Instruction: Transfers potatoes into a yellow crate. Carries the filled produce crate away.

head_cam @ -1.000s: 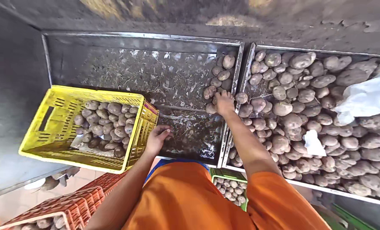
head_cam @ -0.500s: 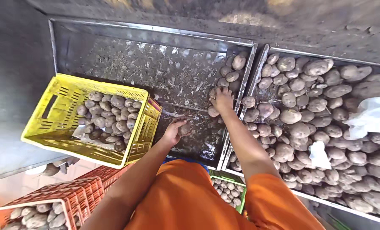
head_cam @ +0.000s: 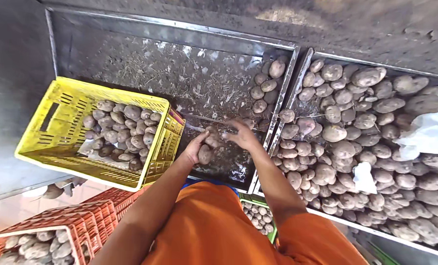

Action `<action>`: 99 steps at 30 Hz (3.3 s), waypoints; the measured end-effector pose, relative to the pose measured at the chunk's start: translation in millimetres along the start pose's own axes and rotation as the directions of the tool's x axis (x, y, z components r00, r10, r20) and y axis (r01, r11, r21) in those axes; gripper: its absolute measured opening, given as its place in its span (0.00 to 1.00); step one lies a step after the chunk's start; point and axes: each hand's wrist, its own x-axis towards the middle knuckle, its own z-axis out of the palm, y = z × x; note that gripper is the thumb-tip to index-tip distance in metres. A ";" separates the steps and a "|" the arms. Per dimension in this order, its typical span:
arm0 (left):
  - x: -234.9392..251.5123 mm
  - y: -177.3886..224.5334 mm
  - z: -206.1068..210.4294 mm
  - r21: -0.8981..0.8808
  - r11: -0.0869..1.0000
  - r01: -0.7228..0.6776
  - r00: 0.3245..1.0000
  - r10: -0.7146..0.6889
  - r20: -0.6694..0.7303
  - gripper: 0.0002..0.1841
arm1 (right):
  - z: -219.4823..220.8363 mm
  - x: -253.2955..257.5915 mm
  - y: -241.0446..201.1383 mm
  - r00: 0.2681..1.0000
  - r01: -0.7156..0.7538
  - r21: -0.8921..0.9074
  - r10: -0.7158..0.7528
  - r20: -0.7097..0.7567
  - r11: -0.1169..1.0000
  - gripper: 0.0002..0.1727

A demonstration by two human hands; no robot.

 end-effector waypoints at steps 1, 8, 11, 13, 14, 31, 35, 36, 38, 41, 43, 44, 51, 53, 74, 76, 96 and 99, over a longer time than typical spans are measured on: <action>-3.8 -1.5 -4.4 -0.002 1.000 -0.002 1.000 0.002 0.017 0.21 | -3.4 0.5 16.1 0.988 -0.099 -0.162 0.078 -0.131 0.982 0.31; -10.5 -9.1 -20.5 -0.129 0.991 0.030 0.999 -0.031 -0.005 0.32 | 10.7 17.6 86.4 0.904 -0.428 -0.526 0.355 -0.240 0.735 0.41; -11.8 -10.4 -23.5 -0.168 0.986 0.024 0.999 -0.029 -0.029 0.34 | 14.2 12.1 72.0 0.896 -0.433 -0.340 0.358 -0.262 0.835 0.37; -16.1 -9.8 -23.2 -0.211 0.977 0.029 0.999 -0.034 -0.019 0.37 | 21.1 1.9 41.0 0.900 -0.388 -0.100 0.353 -0.257 0.916 0.30; -20.2 -9.6 -23.2 -0.222 0.974 0.036 0.999 -0.038 -0.004 0.39 | 27.4 -5.1 21.3 0.909 -0.362 -0.003 0.353 -0.220 0.932 0.28; -73.8 -8.2 -56.0 -0.281 0.944 -0.171 0.963 0.220 0.153 0.42 | -9.5 92.8 47.5 0.899 -0.431 -0.553 0.387 -0.204 0.712 0.39; -99.5 9.6 -54.4 -0.364 0.900 -0.240 0.934 0.316 0.166 0.39 | -6.4 78.6 47.7 0.912 -0.389 -0.361 0.300 -0.279 0.848 0.27; -108.0 16.5 -55.8 -0.355 0.890 -0.286 0.929 0.349 0.127 0.39 | -6.1 70.4 53.1 0.906 -0.346 -0.188 0.275 -0.322 0.919 0.26; -126.8 35.2 -58.0 -0.302 0.869 -0.393 0.910 0.414 0.006 0.41 | -1.9 45.5 61.9 0.883 -0.182 0.266 0.276 -0.379 0.947 0.22; -151.7 69.9 -80.6 -0.187 0.831 -0.525 0.851 0.511 -0.117 0.46 | 7.0 -11.1 55.7 0.896 0.027 0.731 0.307 -0.319 0.681 0.17; -166.4 93.2 -104.7 -0.090 0.807 -0.584 0.809 0.570 -0.143 0.48 | 14.8 -52.3 50.0 0.907 0.080 0.832 0.305 -0.289 0.549 0.23; -173.3 102.4 -118.1 -0.059 0.792 -0.608 0.790 0.597 -0.139 0.47 | 20.7 -73.2 48.9 0.906 0.104 0.849 0.302 -0.296 0.518 0.27; -200.2 156.9 -217.2 0.290 0.812 -0.507 0.850 0.526 0.015 0.36 | 78.5 -201.9 36.0 0.790 0.174 0.858 0.451 -0.414 0.483 0.30; -206.9 169.9 -240.3 0.461 0.800 -0.384 0.904 0.427 0.012 0.31 | 108.0 -242.5 39.0 0.699 0.152 0.879 0.579 -0.419 0.452 0.22; -191.5 158.6 -315.4 0.900 -0.298 0.320 0.947 0.115 -0.299 0.26 | 420.2 -544.1 127.9 -0.364 0.233 0.970 0.931 0.021 0.069 0.17; -192.3 155.2 -308.7 0.889 -0.318 0.329 0.944 0.113 -0.309 0.25 | 426.3 -542.3 116.2 -0.477 -0.143 0.986 0.879 0.008 -0.086 0.23; -126.6 62.2 -77.9 0.772 0.487 -0.408 0.808 0.586 0.057 0.12 | -25.3 42.8 48.2 0.725 -0.597 -0.195 0.418 -0.547 0.778 0.36; -62.1 42.4 -45.7 0.627 0.716 -0.306 0.901 0.430 -0.051 0.12 | -50.2 101.1 54.8 0.707 -0.693 -0.305 0.530 -0.468 0.653 0.47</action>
